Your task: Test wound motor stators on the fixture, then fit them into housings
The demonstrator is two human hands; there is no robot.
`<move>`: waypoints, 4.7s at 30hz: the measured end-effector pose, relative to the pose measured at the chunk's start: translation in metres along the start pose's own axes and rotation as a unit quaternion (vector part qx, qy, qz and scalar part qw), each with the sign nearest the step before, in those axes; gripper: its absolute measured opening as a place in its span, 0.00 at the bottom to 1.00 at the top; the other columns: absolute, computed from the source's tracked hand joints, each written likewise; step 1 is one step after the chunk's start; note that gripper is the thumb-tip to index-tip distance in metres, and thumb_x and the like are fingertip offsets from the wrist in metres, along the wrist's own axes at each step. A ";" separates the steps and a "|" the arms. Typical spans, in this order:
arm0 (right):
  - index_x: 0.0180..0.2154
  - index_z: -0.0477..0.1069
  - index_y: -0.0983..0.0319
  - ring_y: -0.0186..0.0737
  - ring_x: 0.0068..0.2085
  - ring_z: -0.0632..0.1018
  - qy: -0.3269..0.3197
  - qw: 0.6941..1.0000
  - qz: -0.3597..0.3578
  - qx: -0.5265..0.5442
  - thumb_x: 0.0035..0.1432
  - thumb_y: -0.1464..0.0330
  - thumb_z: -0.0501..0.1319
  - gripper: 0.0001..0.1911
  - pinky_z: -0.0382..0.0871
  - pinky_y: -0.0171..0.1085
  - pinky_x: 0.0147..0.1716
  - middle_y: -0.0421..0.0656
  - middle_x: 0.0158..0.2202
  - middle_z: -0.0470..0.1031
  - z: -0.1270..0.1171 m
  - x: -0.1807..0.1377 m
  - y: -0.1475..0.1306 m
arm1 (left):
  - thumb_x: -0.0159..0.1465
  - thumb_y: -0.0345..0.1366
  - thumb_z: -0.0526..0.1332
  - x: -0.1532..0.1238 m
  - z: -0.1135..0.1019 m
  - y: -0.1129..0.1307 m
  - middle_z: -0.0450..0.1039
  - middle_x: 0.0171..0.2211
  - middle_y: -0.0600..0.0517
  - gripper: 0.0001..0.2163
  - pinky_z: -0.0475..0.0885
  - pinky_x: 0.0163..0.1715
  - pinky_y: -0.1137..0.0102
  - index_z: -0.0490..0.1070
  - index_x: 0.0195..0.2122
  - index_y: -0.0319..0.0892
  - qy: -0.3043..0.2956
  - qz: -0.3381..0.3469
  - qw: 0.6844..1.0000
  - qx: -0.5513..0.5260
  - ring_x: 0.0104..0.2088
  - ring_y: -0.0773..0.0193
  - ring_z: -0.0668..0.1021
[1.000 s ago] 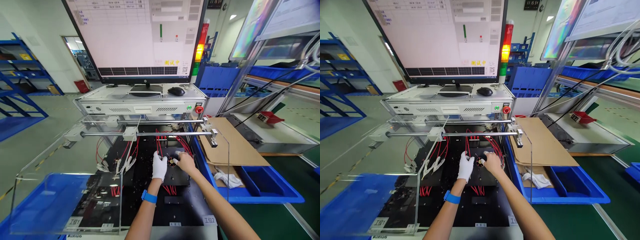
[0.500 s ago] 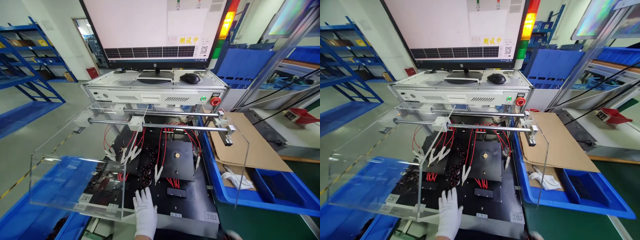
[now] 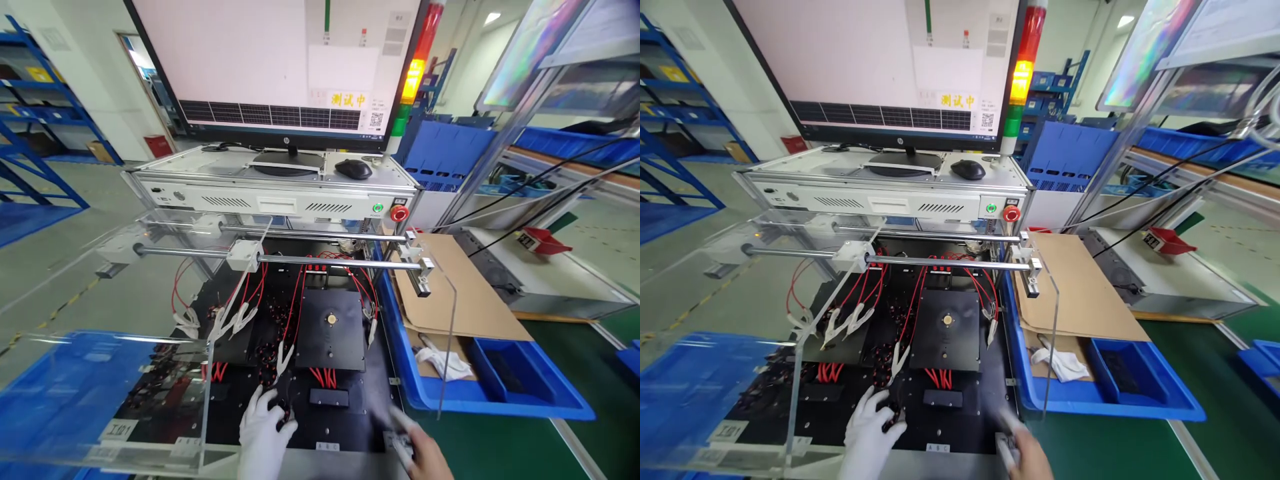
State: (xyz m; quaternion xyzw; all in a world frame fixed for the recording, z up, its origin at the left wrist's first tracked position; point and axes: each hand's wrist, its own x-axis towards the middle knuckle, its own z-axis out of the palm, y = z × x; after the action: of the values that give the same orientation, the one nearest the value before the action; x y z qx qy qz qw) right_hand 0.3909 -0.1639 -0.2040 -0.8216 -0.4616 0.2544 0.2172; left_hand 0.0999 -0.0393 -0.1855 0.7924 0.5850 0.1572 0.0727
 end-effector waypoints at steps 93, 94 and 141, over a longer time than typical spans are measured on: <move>0.31 0.63 0.60 0.31 0.18 0.68 0.088 0.859 0.068 0.501 0.35 0.58 0.67 0.22 0.62 0.29 0.13 0.33 0.19 0.65 -0.032 0.167 -0.157 | 0.54 0.30 0.63 0.129 0.023 0.094 0.77 0.31 0.53 0.05 0.71 0.40 0.65 0.76 0.31 0.46 0.129 0.185 0.937 -0.268 0.38 0.62 0.74; 0.31 0.63 0.60 0.31 0.18 0.68 0.089 0.859 0.068 0.500 0.36 0.58 0.67 0.21 0.62 0.29 0.13 0.34 0.20 0.65 -0.032 0.167 -0.157 | 0.54 0.30 0.63 0.130 0.023 0.094 0.77 0.31 0.53 0.05 0.72 0.40 0.65 0.76 0.31 0.46 0.131 0.186 0.937 -0.267 0.38 0.62 0.74; 0.30 0.74 0.59 0.49 0.62 0.52 0.027 0.833 -0.530 -0.159 0.56 0.70 0.56 0.08 0.50 0.56 0.57 0.43 0.58 0.60 -0.004 0.135 -0.187 | 0.52 0.24 0.62 0.154 0.006 0.067 0.71 0.36 0.49 0.28 0.74 0.38 0.65 0.55 0.54 0.40 0.081 -0.281 0.489 -0.822 0.33 0.66 0.77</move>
State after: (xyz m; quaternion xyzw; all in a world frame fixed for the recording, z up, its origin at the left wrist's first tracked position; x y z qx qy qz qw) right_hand 0.3324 0.0427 -0.1193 -0.4812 -0.8541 0.0009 0.1974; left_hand 0.2036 0.0866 -0.1460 0.1511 0.3856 0.6013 0.6833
